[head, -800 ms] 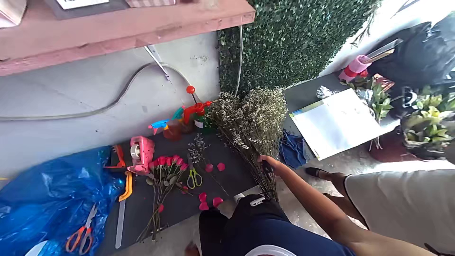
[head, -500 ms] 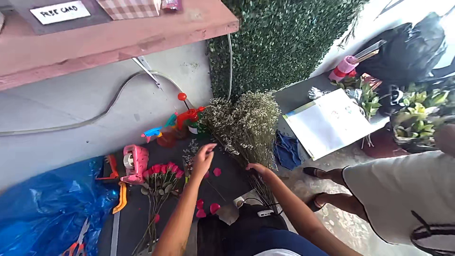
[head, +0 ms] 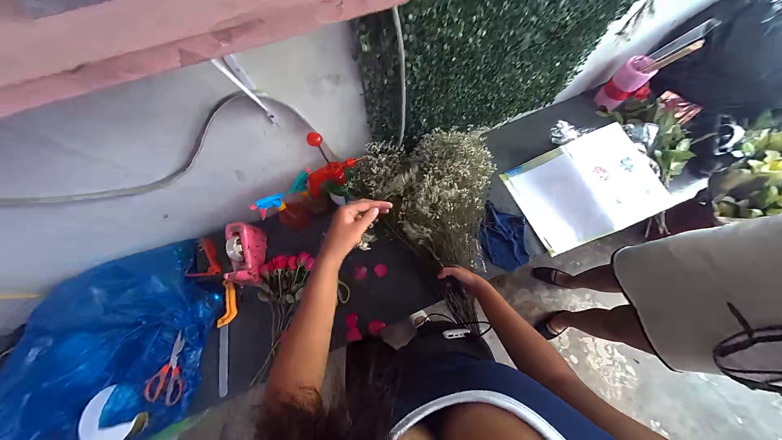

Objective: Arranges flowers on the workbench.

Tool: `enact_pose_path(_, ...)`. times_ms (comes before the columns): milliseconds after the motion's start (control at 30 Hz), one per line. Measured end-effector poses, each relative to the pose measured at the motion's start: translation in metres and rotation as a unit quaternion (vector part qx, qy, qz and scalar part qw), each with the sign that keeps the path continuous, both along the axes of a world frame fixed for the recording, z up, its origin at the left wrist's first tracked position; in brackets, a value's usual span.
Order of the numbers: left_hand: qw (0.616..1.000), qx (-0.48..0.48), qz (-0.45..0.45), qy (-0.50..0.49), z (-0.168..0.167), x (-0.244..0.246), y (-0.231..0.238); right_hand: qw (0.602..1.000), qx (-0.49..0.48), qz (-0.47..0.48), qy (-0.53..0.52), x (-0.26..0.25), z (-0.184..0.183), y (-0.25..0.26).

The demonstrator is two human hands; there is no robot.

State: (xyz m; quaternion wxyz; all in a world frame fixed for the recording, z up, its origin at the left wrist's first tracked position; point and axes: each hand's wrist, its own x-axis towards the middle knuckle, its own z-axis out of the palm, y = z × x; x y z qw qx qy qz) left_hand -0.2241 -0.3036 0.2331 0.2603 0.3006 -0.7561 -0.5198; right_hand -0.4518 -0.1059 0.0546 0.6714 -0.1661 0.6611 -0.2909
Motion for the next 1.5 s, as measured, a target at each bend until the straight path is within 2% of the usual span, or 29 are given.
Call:
enact_pose_path(100, 0.998, -0.042, 0.038, 0.019, 0.031, 0.058, 0.012, 1.0, 0.002, -0.002, -0.004, 0.004, -0.007, -0.007)
enact_pose_path(200, 0.995, -0.061, 0.074, 0.034, 0.034, 0.111, 0.028, 1.0, 0.017, -0.002, -0.016, 0.007, -0.012, -0.012)
enact_pose_path(333, 0.983, 0.084, 0.102, 0.131, 0.01, 0.148, 0.057, 0.999, 0.019, 0.013, -0.022, 0.004, -0.021, -0.013)
enact_pose_path(400, 0.972, 0.098, 0.15, 0.153, -0.001, 0.148, 0.075, 0.999, 0.019, 0.01, -0.027, 0.003, -0.024, -0.013)
enact_pose_path(433, 0.97, 0.078, 0.188, 0.137, -0.005, 0.144, 0.082, 0.999, 0.021, 0.009, -0.027, 0.003, -0.023, -0.015)
enact_pose_path(500, 0.958, -0.02, 0.283, 0.048, -0.01, 0.133, 0.092, 0.999, 0.026, 0.011, -0.028, 0.004, -0.021, -0.016)
enact_pose_path(567, 0.918, -0.15, 0.363, -0.062, -0.016, 0.124, 0.094, 0.999, 0.03, 0.013, -0.024, 0.005, -0.021, -0.015)
enact_pose_path(633, 0.879, -0.235, 0.395, -0.125, -0.023, 0.121, 0.091, 0.999, 0.029, 0.009, -0.023, 0.006, -0.02, -0.016)
enact_pose_path(800, 0.833, -0.3, 0.42, -0.199, -0.035, 0.123, 0.084, 0.999, 0.024, -0.016, -0.032, 0.008, -0.025, -0.013)
enact_pose_path(867, 0.834, -0.307, 0.413, -0.202, -0.042, 0.126, 0.08, 0.999, 0.021, -0.018, -0.033, 0.009, -0.024, -0.013)
enact_pose_path(967, 0.854, -0.247, 0.404, -0.216, -0.057, 0.123, 0.075, 0.999, 0.021, -0.014, -0.029, 0.009, -0.024, -0.012)
enact_pose_path(1067, 0.866, -0.122, 0.42, -0.244, -0.088, 0.111, 0.058, 0.999, 0.011, -0.013, -0.031, 0.008, -0.026, -0.013)
enact_pose_path(1133, 0.86, 0.013, 0.4, -0.317, -0.121, 0.102, 0.042, 0.999, 0.01, -0.012, -0.03, 0.009, -0.028, -0.014)
enact_pose_path(1200, 0.848, 0.122, 0.35, -0.378, -0.169, 0.098, 0.032, 0.999, 0.019, -0.011, -0.032, 0.011, -0.028, -0.015)
enact_pose_path(1300, 0.838, 0.176, 0.339, -0.389, -0.218, 0.088, 0.047, 0.999, 0.028, -0.012, -0.028, 0.01, -0.029, -0.014)
enact_pose_path(1367, 0.84, 0.22, 0.371, -0.33, -0.225, 0.076, 0.061, 0.999, 0.015, -0.018, -0.033, 0.008, -0.029, -0.012)
enact_pose_path(1400, 0.84, 0.259, 0.403, -0.254, -0.23, 0.07, 0.069, 0.999, 0.012, -0.022, -0.037, 0.007, -0.029, -0.01)
enact_pose_path(1433, 0.824, 0.304, 0.449, -0.165, -0.235, 0.063, 0.076, 0.999, 0.013, -0.024, -0.04, 0.007, -0.027, -0.009)
enact_pose_path(1500, 0.753, 0.401, 0.52, -0.035, -0.232, 0.053, 0.082, 0.999, 0.017, -0.02, -0.043, 0.007, -0.028, -0.009)
